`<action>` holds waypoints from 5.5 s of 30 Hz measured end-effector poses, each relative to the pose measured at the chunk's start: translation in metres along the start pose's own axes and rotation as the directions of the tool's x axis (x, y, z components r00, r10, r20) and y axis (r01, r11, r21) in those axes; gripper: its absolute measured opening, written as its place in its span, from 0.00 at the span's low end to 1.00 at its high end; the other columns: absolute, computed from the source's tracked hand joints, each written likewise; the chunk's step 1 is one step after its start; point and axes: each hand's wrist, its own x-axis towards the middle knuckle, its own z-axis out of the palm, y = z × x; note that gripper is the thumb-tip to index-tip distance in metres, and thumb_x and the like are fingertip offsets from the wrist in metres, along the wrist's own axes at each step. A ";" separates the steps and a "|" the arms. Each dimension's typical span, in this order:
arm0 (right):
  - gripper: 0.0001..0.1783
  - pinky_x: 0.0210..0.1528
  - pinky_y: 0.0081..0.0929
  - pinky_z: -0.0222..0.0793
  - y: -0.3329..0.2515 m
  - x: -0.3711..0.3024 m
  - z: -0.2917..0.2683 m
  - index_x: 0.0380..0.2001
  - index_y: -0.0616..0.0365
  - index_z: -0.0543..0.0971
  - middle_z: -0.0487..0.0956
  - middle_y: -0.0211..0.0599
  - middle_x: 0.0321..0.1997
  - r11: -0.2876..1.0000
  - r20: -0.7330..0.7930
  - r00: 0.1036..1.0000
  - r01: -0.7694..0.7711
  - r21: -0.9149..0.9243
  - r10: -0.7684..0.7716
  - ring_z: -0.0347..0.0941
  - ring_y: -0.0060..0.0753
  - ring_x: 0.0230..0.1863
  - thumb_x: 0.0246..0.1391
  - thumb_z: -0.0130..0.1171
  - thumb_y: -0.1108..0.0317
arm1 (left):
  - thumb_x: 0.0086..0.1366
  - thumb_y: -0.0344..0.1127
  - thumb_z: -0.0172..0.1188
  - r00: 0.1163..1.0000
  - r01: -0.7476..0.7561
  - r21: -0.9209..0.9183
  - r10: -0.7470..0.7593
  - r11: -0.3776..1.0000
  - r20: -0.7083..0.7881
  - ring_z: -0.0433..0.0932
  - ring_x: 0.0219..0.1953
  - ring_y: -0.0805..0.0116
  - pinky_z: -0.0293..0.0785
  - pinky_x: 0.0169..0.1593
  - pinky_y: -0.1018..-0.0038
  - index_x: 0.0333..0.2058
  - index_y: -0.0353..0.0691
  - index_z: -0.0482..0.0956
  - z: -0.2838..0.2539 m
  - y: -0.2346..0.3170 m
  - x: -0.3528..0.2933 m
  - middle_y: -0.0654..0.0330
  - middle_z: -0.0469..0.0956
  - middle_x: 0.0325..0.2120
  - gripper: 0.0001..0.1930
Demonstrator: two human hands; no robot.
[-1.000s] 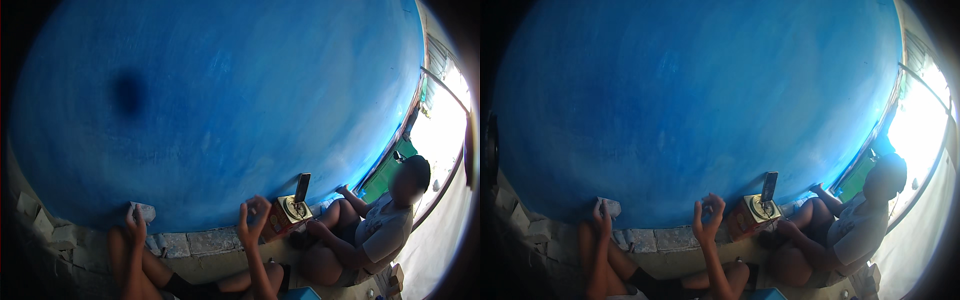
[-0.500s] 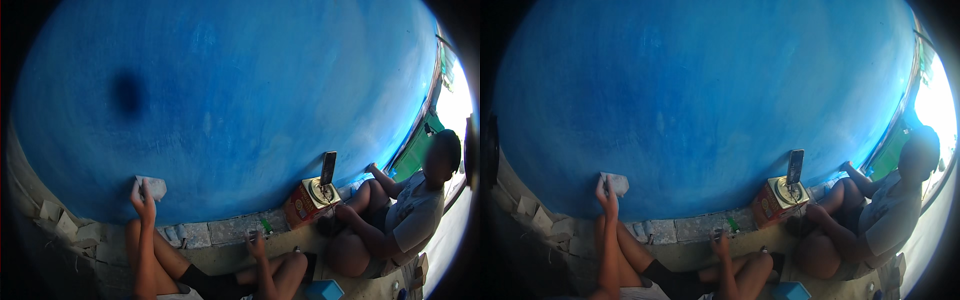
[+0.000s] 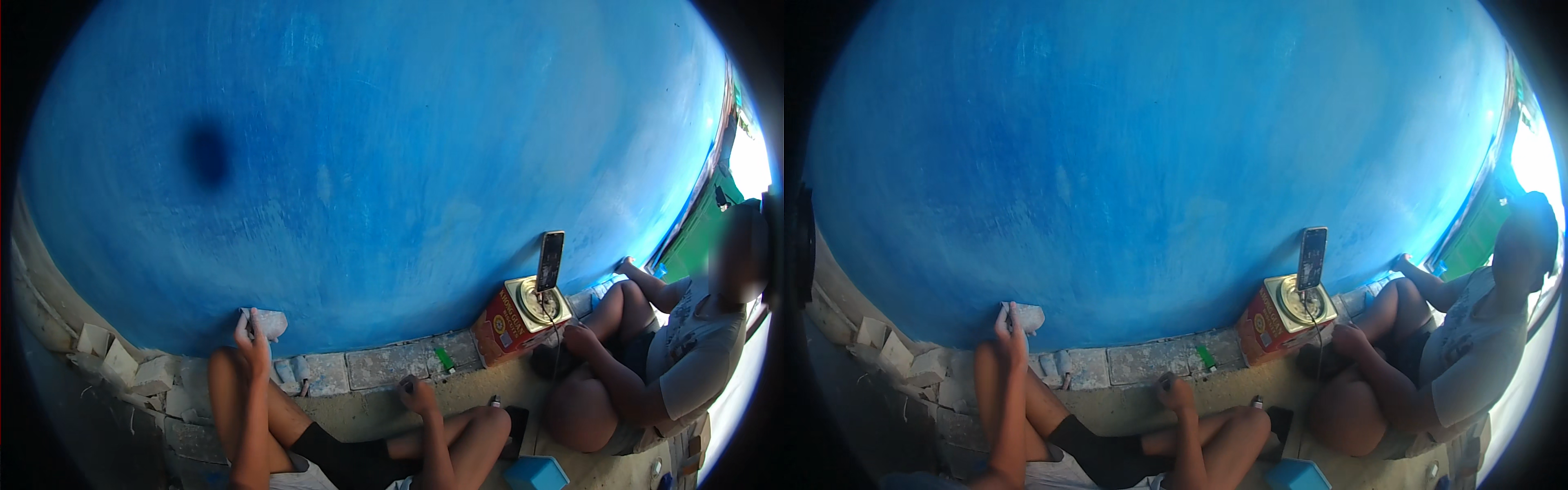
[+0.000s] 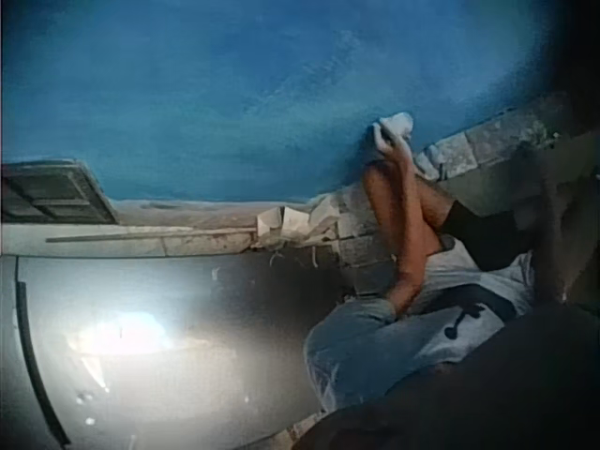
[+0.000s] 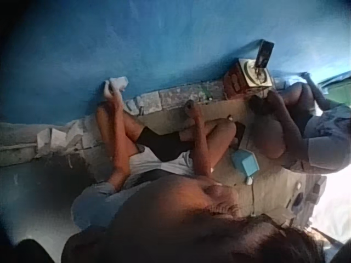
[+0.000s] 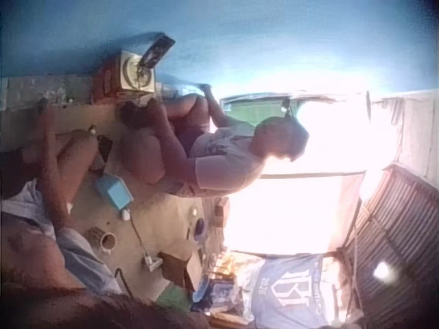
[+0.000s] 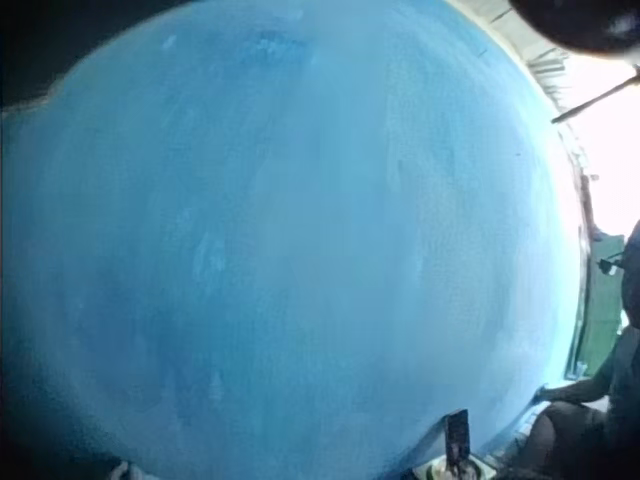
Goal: Using a piece of sandpaper to sand a blue-painted wall while sitting on the floor.
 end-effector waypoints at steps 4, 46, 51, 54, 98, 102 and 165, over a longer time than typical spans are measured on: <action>0.15 0.39 0.39 0.77 -0.001 0.001 0.001 0.37 0.57 0.83 0.85 0.46 0.32 1.000 0.002 1.000 -0.008 0.015 0.008 0.84 0.47 0.35 0.55 0.67 0.56 | 0.77 0.41 0.52 0.999 0.041 -0.031 -0.041 0.999 -0.021 0.67 0.18 0.78 0.66 0.18 0.76 0.32 0.33 0.74 -0.001 -0.002 -0.006 0.65 0.71 0.22 0.17; 0.23 0.42 0.43 0.77 -0.098 0.024 -0.107 0.39 0.63 0.81 0.85 0.52 0.37 0.978 0.609 0.769 0.108 0.180 -0.197 0.84 0.52 0.38 0.62 0.59 0.49 | 0.79 0.40 0.43 0.928 -0.255 0.723 0.373 0.642 -0.004 0.72 0.26 0.47 0.66 0.34 0.57 0.33 0.29 0.71 0.019 -0.041 -0.026 0.44 0.72 0.23 0.19; 0.23 0.44 0.44 0.76 -0.099 0.023 -0.107 0.40 0.63 0.81 0.85 0.52 0.37 0.978 0.607 0.770 0.112 0.175 -0.197 0.83 0.54 0.39 0.62 0.59 0.49 | 0.78 0.40 0.43 0.902 -0.278 0.742 0.432 0.610 -0.017 0.73 0.27 0.46 0.66 0.34 0.56 0.33 0.28 0.70 0.017 -0.048 -0.023 0.43 0.72 0.23 0.20; 0.24 0.44 0.44 0.76 -0.099 0.023 -0.108 0.41 0.63 0.81 0.85 0.51 0.38 0.980 0.611 0.768 0.112 0.166 -0.192 0.83 0.55 0.40 0.62 0.59 0.49 | 0.78 0.41 0.43 0.907 -0.259 0.719 0.418 0.645 -0.048 0.72 0.29 0.45 0.66 0.35 0.56 0.33 0.27 0.70 0.018 -0.051 -0.022 0.42 0.72 0.24 0.20; 0.30 0.42 0.36 0.76 -0.032 0.066 -0.090 0.41 0.63 0.82 0.85 0.43 0.36 0.997 0.648 0.762 -0.039 0.068 -0.014 0.81 0.37 0.38 0.63 0.58 0.41 | 0.76 0.37 0.47 0.898 -0.265 0.699 0.434 0.664 -0.071 0.77 0.36 0.35 0.70 0.38 0.53 0.37 0.27 0.76 0.025 -0.052 -0.032 0.34 0.78 0.31 0.16; 0.35 0.40 0.31 0.75 -0.022 0.073 -0.096 0.38 0.62 0.82 0.84 0.39 0.34 0.977 0.810 0.561 -0.201 -0.070 0.174 0.80 0.30 0.36 0.61 0.58 0.34 | 0.71 0.34 0.53 0.903 -0.416 0.563 0.395 0.714 0.167 0.78 0.26 0.38 0.70 0.28 0.54 0.34 0.32 0.78 0.057 0.003 -0.041 0.41 0.77 0.22 0.11; 0.35 0.24 0.29 0.78 -0.028 0.010 -0.047 0.28 0.73 0.84 0.85 0.46 0.24 0.887 0.550 0.727 -0.457 -0.061 0.412 0.82 0.35 0.19 0.68 0.52 0.45 | 0.71 0.36 0.57 0.884 -0.360 0.266 0.236 0.894 0.404 0.80 0.23 0.48 0.73 0.24 0.61 0.36 0.35 0.78 0.055 0.044 -0.011 0.46 0.80 0.23 0.09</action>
